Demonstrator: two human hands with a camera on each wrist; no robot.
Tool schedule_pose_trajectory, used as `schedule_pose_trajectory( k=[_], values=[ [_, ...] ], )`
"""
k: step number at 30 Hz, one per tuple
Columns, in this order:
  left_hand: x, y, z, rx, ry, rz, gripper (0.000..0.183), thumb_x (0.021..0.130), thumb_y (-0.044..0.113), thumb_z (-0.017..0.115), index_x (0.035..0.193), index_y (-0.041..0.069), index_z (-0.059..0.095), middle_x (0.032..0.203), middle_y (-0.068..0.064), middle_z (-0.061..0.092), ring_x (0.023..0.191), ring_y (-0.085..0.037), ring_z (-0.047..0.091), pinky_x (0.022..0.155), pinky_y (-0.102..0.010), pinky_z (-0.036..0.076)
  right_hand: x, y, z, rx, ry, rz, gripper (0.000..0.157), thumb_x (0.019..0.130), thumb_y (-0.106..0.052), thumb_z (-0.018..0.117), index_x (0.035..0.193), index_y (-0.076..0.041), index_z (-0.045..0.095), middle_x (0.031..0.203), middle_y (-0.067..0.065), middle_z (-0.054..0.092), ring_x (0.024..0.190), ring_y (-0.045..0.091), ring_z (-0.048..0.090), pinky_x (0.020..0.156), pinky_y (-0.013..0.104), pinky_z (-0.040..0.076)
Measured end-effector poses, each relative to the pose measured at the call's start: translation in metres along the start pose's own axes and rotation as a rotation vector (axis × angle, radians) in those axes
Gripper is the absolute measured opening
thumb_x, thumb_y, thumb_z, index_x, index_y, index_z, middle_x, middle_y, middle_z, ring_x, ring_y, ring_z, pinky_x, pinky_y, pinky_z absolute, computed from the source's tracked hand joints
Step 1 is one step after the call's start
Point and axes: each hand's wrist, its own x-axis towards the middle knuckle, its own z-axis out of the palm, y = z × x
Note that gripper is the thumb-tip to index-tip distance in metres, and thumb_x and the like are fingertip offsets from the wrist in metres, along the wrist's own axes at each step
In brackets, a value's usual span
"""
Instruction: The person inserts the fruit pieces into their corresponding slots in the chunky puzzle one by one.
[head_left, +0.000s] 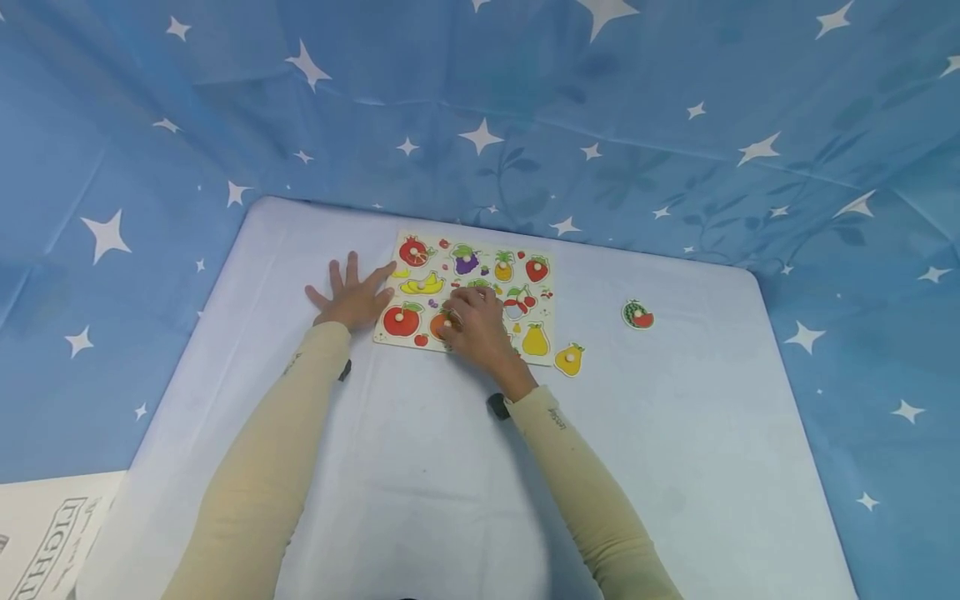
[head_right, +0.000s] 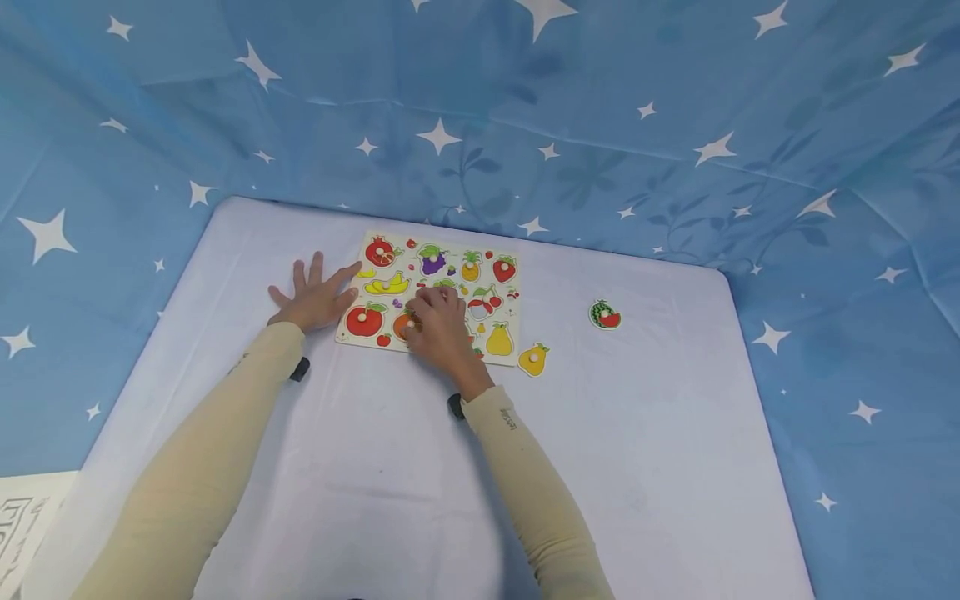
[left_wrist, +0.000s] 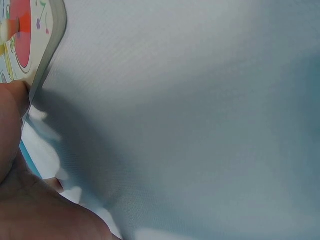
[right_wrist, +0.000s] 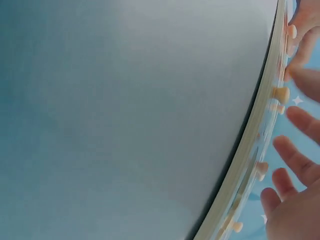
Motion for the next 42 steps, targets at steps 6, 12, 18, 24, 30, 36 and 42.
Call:
schedule_pose_trajectory(
  k=[6, 12, 18, 24, 30, 36, 42],
  values=[
    [0.001, 0.001, 0.001, 0.003, 0.007, -0.001, 0.067, 0.113, 0.044, 0.045, 0.173, 0.035, 0.017, 0.174, -0.020, -0.025, 0.154, -0.050, -0.031, 0.106, -0.087, -0.017, -0.003, 0.006, -0.007, -0.001, -0.045, 0.005, 0.074, 0.095, -0.039, 0.082, 0.159, -0.015, 0.053, 0.173, 0.015, 0.029, 0.161, 0.039, 0.012, 0.126, 0.065, 0.012],
    [0.000, 0.001, 0.002, 0.004, 0.008, -0.001, 0.068, 0.112, 0.043, 0.045, 0.173, 0.035, 0.016, 0.174, -0.020, -0.025, 0.154, -0.050, -0.031, 0.106, -0.087, -0.017, -0.009, 0.018, -0.018, -0.015, -0.114, 0.054, 0.102, 0.090, -0.057, 0.081, 0.171, -0.023, 0.030, 0.180, 0.014, 0.006, 0.164, 0.036, -0.007, 0.126, 0.067, -0.001],
    [0.001, 0.002, 0.001, -0.004, -0.001, 0.004, 0.068, 0.113, 0.043, 0.045, 0.173, 0.035, 0.016, 0.174, -0.020, -0.026, 0.154, -0.050, -0.032, 0.106, -0.087, -0.018, -0.022, 0.038, -0.034, 0.009, -0.127, 0.095, 0.109, 0.087, -0.059, 0.083, 0.172, -0.021, 0.026, 0.180, 0.015, 0.003, 0.164, 0.035, -0.010, 0.125, 0.068, -0.004],
    [0.000, 0.002, 0.001, 0.001, -0.001, 0.005, 0.068, 0.113, 0.043, 0.045, 0.173, 0.035, 0.015, 0.174, -0.020, -0.026, 0.154, -0.050, -0.031, 0.106, -0.087, -0.017, -0.036, 0.060, -0.050, 0.028, -0.108, 0.141, 0.109, 0.087, -0.059, 0.082, 0.171, -0.018, 0.028, 0.180, 0.014, 0.003, 0.164, 0.037, -0.009, 0.124, 0.069, -0.005],
    [-0.003, 0.001, -0.001, -0.011, -0.010, 0.000, 0.068, 0.113, 0.042, 0.044, 0.173, 0.034, 0.015, 0.174, -0.021, -0.027, 0.154, -0.051, -0.032, 0.105, -0.087, -0.019, -0.053, 0.084, -0.065, 0.059, -0.093, 0.209, 0.109, 0.088, -0.056, 0.084, 0.171, -0.017, 0.027, 0.180, 0.012, 0.003, 0.164, 0.034, -0.011, 0.124, 0.067, -0.008],
    [-0.004, 0.001, 0.001, -0.009, -0.002, 0.008, 0.068, 0.113, 0.043, 0.044, 0.173, 0.034, 0.015, 0.174, -0.021, -0.027, 0.154, -0.051, -0.032, 0.106, -0.086, -0.019, -0.073, 0.114, -0.084, 0.044, -0.102, 0.293, 0.108, 0.091, -0.051, 0.083, 0.172, -0.016, 0.022, 0.180, 0.013, 0.000, 0.163, 0.035, -0.013, 0.124, 0.067, -0.010],
    [-0.004, 0.002, 0.002, -0.004, 0.004, 0.011, 0.068, 0.113, 0.043, 0.043, 0.173, 0.034, 0.015, 0.174, -0.021, -0.026, 0.154, -0.050, -0.032, 0.106, -0.086, -0.019, -0.087, 0.142, -0.104, 0.028, -0.091, 0.400, 0.103, 0.095, -0.044, 0.079, 0.173, -0.016, 0.018, 0.180, 0.013, 0.000, 0.163, 0.038, -0.013, 0.122, 0.071, -0.010]
  ],
)
